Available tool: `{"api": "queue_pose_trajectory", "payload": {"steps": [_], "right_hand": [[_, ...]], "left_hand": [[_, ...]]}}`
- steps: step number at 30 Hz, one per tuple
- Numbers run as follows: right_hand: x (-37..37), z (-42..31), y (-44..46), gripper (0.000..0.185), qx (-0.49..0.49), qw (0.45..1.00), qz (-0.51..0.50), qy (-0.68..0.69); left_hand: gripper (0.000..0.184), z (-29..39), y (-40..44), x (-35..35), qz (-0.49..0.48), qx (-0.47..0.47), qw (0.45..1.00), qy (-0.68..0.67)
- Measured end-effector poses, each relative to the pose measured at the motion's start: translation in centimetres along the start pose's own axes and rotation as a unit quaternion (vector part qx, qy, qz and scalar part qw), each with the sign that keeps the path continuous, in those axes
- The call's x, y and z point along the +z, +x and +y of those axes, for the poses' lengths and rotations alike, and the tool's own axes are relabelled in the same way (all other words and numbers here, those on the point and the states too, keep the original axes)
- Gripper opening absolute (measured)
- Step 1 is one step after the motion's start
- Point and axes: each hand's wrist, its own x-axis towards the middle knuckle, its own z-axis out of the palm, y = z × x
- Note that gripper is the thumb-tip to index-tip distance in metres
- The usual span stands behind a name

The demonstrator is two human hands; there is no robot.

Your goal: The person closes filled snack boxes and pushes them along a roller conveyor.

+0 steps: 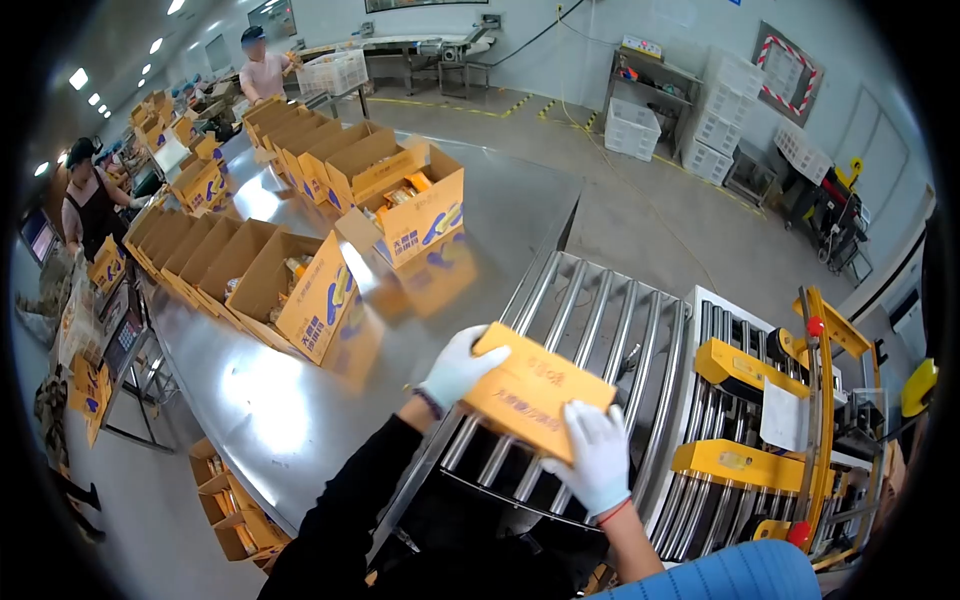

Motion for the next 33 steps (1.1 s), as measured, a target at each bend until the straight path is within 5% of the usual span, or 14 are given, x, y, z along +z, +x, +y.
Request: {"api": "queue_pose_trajectory", "payload": {"steps": [2, 6, 8, 9, 11, 13, 16, 20, 21, 24, 26, 28, 30, 33], "right_hand": [[-1.5, 2.6, 0.0, 0.104, 0.078, 0.994, -0.006, -0.074], [-1.2, 8.9, 1.9, 0.114, 0.175, 0.972, 0.063, -0.145], [-1.3, 10.6, 2.2, 0.104, 0.192, 0.964, 0.042, -0.180], [-1.2, 11.7, 1.8, 0.089, 0.194, 0.965, 0.068, -0.164], [-0.9, 13.4, 0.4, 0.063, 0.197, 0.958, 0.104, -0.178], [-1.2, 14.5, -0.7, 0.055, 0.202, 0.955, 0.117, -0.182], [-1.8, 15.2, -1.9, 0.040, 0.179, 0.943, 0.142, -0.241], [-3.5, 12.2, -1.3, 0.032, 0.150, 0.984, 0.094, -0.004], [0.1, 11.0, -2.0, 0.037, 0.081, 0.972, 0.208, 0.072], [5.0, 4.6, -2.5, 0.046, 0.118, 0.935, 0.011, 0.333], [8.6, 2.7, -2.6, 0.053, 0.093, 0.880, -0.089, 0.456], [10.3, 0.6, -2.7, 0.070, 0.165, 0.771, -0.077, 0.610], [9.0, 0.3, -1.3, 0.086, 0.141, 0.791, 0.014, 0.596], [3.2, -1.0, 1.2, 0.100, 0.122, 0.922, 0.216, 0.297]], "left_hand": [[0.055, -2.1, 3.4, 5.4, 0.110, 0.037, 0.993, -0.036], [0.061, -4.0, 3.8, 19.0, -0.025, 0.262, 0.957, 0.121], [0.072, -3.7, 4.2, 17.8, -0.441, -0.125, 0.889, 0.022], [0.075, -11.0, 6.2, 17.9, -0.352, 0.037, 0.929, 0.108], [0.058, 0.4, 6.6, 9.2, -0.190, 0.067, 0.903, 0.380], [0.039, 0.4, 11.2, 0.1, 0.116, 0.255, 0.910, 0.304], [0.029, 4.2, 15.9, -13.6, 0.421, 0.360, 0.593, 0.584], [0.020, 4.8, 17.3, -18.1, 0.271, 0.043, 0.761, 0.588], [0.022, 5.0, 16.9, -16.0, 0.221, 0.096, 0.732, 0.637], [0.023, 6.3, 12.9, -7.1, 0.134, 0.235, 0.688, 0.674], [0.045, 11.0, 8.4, -3.3, 0.025, -0.005, 0.987, 0.161], [0.051, 8.9, 9.6, -5.2, 0.131, 0.185, 0.949, 0.219], [0.060, 8.7, 8.3, -7.1, 0.235, 0.219, 0.883, 0.343], [0.049, 5.5, 6.2, -9.2, -0.049, 0.177, 0.935, 0.303]]}}
